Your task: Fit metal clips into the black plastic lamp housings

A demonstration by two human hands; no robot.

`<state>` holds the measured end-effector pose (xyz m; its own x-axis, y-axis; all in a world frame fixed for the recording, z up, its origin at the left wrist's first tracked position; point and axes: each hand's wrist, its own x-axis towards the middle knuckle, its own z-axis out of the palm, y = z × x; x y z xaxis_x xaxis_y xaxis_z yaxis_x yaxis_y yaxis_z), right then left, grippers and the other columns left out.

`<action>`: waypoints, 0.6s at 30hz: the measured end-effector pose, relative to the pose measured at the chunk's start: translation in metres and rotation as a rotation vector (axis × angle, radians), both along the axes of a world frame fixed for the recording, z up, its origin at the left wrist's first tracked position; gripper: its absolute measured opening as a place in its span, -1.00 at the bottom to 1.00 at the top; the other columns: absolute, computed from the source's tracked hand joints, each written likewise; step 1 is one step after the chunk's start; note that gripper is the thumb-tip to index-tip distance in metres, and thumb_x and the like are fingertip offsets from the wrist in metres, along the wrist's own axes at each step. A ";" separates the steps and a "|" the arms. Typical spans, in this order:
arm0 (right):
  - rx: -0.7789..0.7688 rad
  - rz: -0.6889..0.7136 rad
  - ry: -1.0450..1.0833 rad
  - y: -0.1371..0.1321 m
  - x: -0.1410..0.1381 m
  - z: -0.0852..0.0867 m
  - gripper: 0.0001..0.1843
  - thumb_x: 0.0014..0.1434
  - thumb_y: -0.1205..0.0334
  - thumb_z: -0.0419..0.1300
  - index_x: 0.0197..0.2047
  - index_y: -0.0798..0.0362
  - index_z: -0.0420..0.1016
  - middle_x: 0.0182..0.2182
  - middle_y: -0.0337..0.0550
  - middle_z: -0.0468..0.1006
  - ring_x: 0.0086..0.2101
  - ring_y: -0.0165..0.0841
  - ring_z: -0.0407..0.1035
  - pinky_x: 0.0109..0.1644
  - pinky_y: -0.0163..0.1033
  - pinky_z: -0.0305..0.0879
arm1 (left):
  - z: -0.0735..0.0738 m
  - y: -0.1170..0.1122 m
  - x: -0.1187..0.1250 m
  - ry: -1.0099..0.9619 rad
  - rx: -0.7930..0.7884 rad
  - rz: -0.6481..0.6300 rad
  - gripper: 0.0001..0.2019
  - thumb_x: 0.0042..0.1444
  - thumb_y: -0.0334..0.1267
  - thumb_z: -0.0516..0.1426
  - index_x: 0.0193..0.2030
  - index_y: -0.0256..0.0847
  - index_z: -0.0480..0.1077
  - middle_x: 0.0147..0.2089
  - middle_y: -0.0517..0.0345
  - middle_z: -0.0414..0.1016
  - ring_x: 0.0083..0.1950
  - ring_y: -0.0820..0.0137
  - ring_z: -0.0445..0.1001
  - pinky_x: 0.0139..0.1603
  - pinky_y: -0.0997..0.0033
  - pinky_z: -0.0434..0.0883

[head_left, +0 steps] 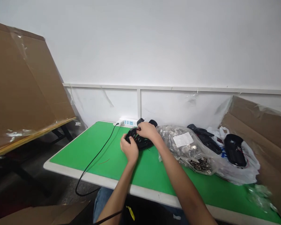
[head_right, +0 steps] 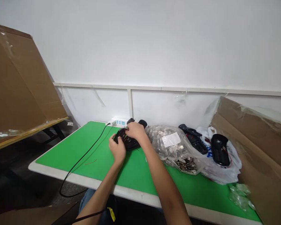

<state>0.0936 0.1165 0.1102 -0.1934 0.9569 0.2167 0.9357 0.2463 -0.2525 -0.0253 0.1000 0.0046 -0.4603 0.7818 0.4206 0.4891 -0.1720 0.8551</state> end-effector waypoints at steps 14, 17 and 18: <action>-0.171 0.316 0.225 0.009 0.040 0.006 -0.44 0.01 0.06 0.56 0.05 0.08 0.63 0.02 -0.10 0.67 -0.04 -0.28 0.55 -0.02 -0.32 0.39 | 0.014 -0.023 0.001 0.227 -0.178 0.059 -0.48 0.43 -0.08 -0.12 0.32 -0.34 0.36 0.46 -0.34 0.35 0.63 -0.17 -0.01 0.51 -0.56 -0.03; -0.168 0.326 0.322 0.009 0.056 0.007 -0.43 -0.02 0.08 0.57 0.03 0.11 0.63 0.02 -0.04 0.67 -0.02 -0.23 0.54 0.08 -0.23 0.41 | 0.015 -0.024 0.000 0.259 -0.185 0.068 -0.48 0.42 -0.09 -0.10 0.31 -0.36 0.37 0.45 -0.33 0.36 0.63 -0.19 -0.05 0.52 -0.57 -0.07; -0.173 0.337 0.355 0.008 0.060 0.007 -0.45 -0.01 0.10 0.56 0.03 0.12 0.63 0.02 -0.02 0.67 -0.01 -0.23 0.54 0.10 -0.20 0.42 | 0.016 -0.024 0.000 0.283 -0.173 0.067 -0.48 0.41 -0.09 -0.10 0.32 -0.36 0.37 0.45 -0.32 0.37 0.64 -0.18 -0.06 0.54 -0.56 -0.09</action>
